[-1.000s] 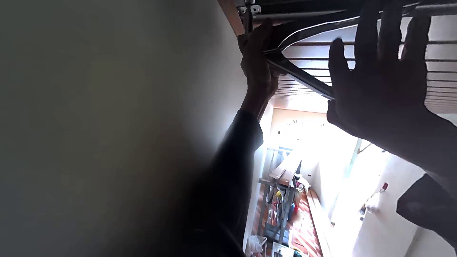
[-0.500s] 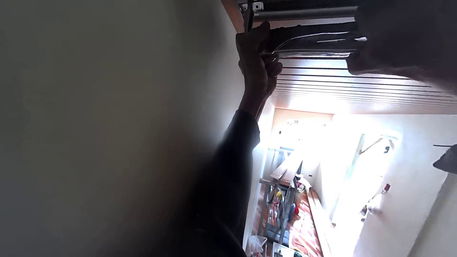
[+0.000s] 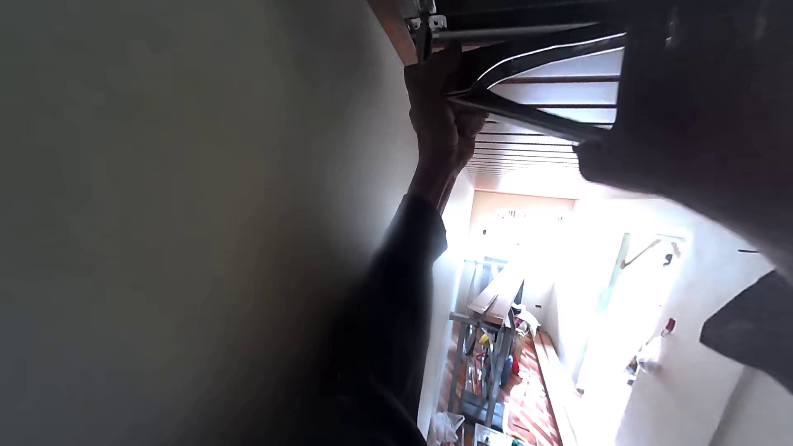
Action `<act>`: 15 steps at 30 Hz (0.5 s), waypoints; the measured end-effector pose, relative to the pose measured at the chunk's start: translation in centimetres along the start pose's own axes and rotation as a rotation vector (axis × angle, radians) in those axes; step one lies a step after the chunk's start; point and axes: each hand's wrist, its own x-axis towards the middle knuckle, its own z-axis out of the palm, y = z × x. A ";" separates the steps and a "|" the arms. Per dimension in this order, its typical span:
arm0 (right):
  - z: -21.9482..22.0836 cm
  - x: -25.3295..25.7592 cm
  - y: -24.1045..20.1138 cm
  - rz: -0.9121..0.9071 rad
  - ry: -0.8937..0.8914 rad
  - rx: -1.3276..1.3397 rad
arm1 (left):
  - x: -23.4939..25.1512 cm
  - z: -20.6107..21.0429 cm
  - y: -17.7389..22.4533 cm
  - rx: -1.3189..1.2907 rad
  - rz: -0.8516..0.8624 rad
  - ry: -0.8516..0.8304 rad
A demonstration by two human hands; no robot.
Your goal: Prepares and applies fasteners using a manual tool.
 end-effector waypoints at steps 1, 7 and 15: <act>0.1 0.6 0.8 0.017 0.007 0.027 | -0.1 0.0 0.0 -0.001 -0.014 0.008; 0.9 4.1 3.3 -0.075 0.030 0.028 | -0.4 0.3 0.5 0.074 -0.104 0.150; 0.4 1.7 1.8 -0.151 0.032 -0.058 | -0.3 0.3 -0.1 0.045 -0.016 0.087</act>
